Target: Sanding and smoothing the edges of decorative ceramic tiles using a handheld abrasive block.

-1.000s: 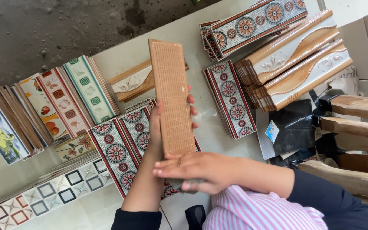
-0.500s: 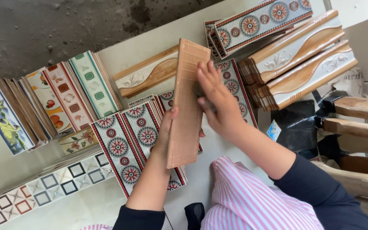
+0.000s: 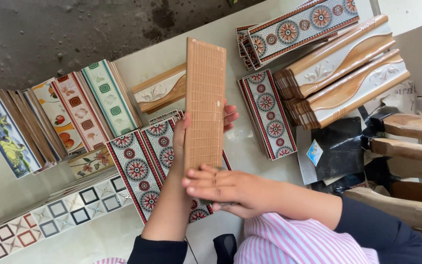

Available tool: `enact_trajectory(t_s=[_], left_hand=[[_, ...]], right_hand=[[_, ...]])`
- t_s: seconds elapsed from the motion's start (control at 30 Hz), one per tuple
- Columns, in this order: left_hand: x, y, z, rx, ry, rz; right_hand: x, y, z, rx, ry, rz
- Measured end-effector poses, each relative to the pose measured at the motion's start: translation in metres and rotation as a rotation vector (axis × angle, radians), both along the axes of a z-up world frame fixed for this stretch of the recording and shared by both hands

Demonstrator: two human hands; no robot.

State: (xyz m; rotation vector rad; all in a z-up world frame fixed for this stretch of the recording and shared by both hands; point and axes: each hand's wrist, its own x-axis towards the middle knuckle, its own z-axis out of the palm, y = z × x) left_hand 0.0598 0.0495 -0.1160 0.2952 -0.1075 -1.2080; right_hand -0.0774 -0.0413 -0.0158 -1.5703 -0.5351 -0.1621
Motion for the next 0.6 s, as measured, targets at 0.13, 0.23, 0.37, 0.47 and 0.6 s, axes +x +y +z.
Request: enact_trajectory(t_s=[0.13,0.23,0.37,0.47,0.6], left_hand=[[-0.011,0.001,0.029,0.044,0.038,-0.013],[-0.035,-0.004,0.078,0.176,0.244,0.038],[-0.044,-0.008,0.05,0.424,-0.027,0.012],[-0.037,-0.012,0.057,0.518,0.08,0.055],[-0.025,-0.006,-0.075,0.113,0.167,0.158]], right_hand=[[0.011,-0.039,0.02,0.092,0.146,0.1],[0.031,-0.073,0.014,-0.072,0.209,-0.292],[0.069,-0.068,0.029,-0.264,0.137,-0.749],[0.058,-0.039,0.002,-0.384,0.074,-0.655],[0.033,0.004,-0.02,-0.455,-0.046,-0.481]])
